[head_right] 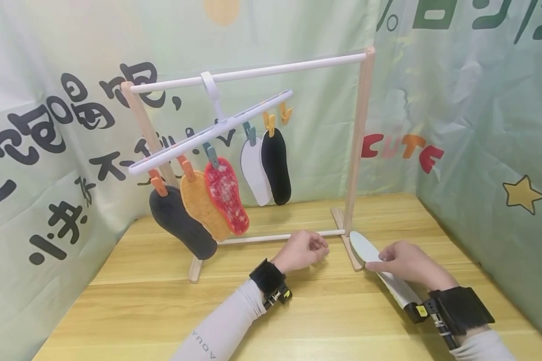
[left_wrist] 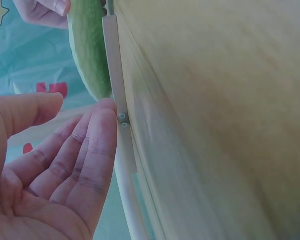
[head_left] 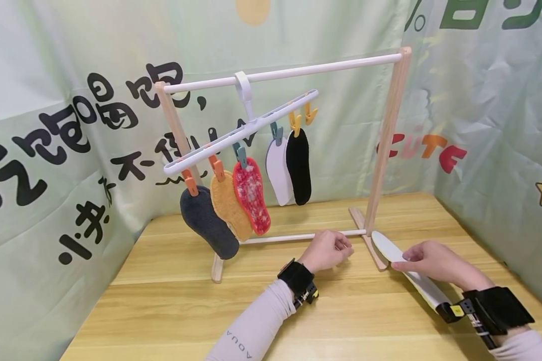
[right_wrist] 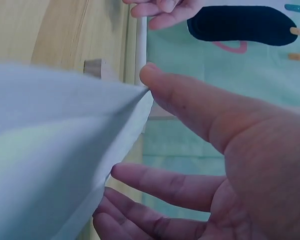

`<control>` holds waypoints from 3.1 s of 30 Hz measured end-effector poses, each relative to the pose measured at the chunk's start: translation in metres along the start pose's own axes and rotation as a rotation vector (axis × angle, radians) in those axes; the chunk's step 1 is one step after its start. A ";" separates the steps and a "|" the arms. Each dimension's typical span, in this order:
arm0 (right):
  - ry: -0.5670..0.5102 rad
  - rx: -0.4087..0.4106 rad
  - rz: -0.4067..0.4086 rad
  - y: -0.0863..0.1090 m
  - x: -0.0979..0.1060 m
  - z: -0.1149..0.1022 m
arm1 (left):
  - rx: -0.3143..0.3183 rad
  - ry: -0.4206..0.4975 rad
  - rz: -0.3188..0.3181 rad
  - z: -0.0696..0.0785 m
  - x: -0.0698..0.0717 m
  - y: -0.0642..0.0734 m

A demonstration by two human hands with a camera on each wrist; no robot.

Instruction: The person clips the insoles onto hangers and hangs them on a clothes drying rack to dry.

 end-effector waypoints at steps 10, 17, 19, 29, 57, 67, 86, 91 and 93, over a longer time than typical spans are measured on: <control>0.001 -0.018 -0.017 0.004 -0.004 -0.009 | -0.018 0.011 -0.009 0.001 -0.002 0.001; 0.023 -0.008 -0.015 0.001 -0.005 -0.017 | -0.011 0.011 -0.008 0.002 -0.003 0.001; 0.035 -0.006 -0.007 0.000 -0.004 -0.019 | -0.012 0.016 -0.007 0.003 -0.004 0.001; 0.033 0.020 0.009 -0.003 -0.002 -0.030 | -0.012 0.043 -0.017 0.002 -0.007 0.002; -0.022 0.091 0.084 -0.020 -0.004 -0.068 | 0.001 0.111 -0.022 0.004 -0.009 0.005; -0.055 0.109 0.078 -0.025 -0.005 -0.078 | -0.027 0.180 -0.006 -0.001 -0.004 0.005; -0.101 0.189 0.252 -0.026 0.005 -0.089 | -0.073 0.332 0.145 -0.003 0.021 0.010; -0.121 0.200 0.283 -0.023 0.009 -0.089 | -0.070 0.314 0.172 -0.005 0.027 0.010; -0.133 0.204 0.287 -0.023 0.009 -0.089 | -0.067 0.300 0.182 -0.005 0.029 0.010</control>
Point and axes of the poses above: each hand's wrist, its own y-axis away from the middle knuckle, its own x-axis out of the back of the hand, z = x × y, the point moved 9 cm from there along -y, towards the middle knuckle, and after that the axes turned 15 degrees about -z, right-handed, at the moved point
